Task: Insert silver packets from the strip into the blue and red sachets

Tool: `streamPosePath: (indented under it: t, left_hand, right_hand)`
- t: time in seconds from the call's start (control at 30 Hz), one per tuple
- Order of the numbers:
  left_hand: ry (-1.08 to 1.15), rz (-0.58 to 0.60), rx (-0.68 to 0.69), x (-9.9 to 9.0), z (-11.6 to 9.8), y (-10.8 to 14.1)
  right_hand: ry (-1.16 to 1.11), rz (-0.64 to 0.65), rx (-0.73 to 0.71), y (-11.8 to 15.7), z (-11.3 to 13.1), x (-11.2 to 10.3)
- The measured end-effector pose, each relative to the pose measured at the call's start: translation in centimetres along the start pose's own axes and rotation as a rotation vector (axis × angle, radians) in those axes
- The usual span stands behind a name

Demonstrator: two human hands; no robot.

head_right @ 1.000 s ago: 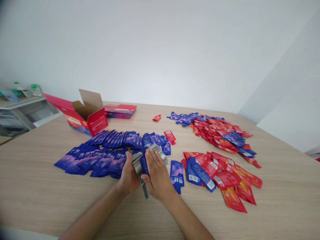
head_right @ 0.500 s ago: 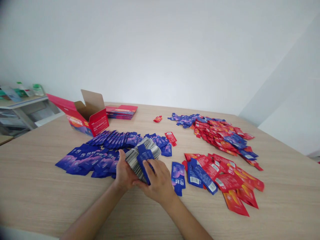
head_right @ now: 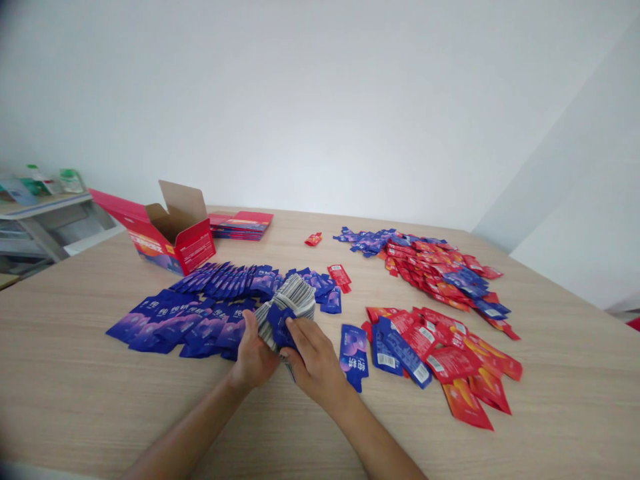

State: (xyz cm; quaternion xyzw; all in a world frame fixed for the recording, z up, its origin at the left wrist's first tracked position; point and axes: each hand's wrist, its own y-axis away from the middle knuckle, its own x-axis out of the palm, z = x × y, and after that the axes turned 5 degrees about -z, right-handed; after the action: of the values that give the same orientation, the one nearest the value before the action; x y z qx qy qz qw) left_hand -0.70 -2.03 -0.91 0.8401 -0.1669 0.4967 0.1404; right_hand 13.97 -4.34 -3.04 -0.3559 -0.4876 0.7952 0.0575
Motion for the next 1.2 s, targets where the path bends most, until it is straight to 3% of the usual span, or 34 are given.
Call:
streamPosePath:
  t: [0.17,0.3,0.47,0.7,0.8,1.0,1.2]
  left_hand:
    - [-0.077,0.106,0.004,-1.6,1.5,0.0]
    - [-0.079,0.148,0.051,-1.7,1.6,-0.4]
    - [-0.070,0.114,0.081,-1.1,1.5,-0.5]
    - [-0.017,0.115,-0.013,-0.6,3.5,-0.1]
    - [0.032,0.072,-0.029,-0.5,3.7,0.0]
    - [0.208,-0.199,-0.025,-0.3,2.0,-0.2]
    - [0.163,-0.179,0.021,0.7,-1.1,-0.6]
  right_hand:
    - [-0.052,-0.030,-0.027,-0.4,-0.6,-0.6]
    - [-0.094,-0.059,-0.002,-0.3,-0.4,-0.3]
    - [-0.215,-0.115,0.117,-0.3,0.0,-0.2]
    - [-0.299,-0.219,0.341,-0.9,0.4,-1.2]
    - [-0.369,-0.203,0.340,-0.9,0.4,-1.1]
    - [-0.342,-0.029,0.136,-0.3,0.1,0.0]
    - [-0.274,0.042,0.167,-0.5,-0.6,-0.2]
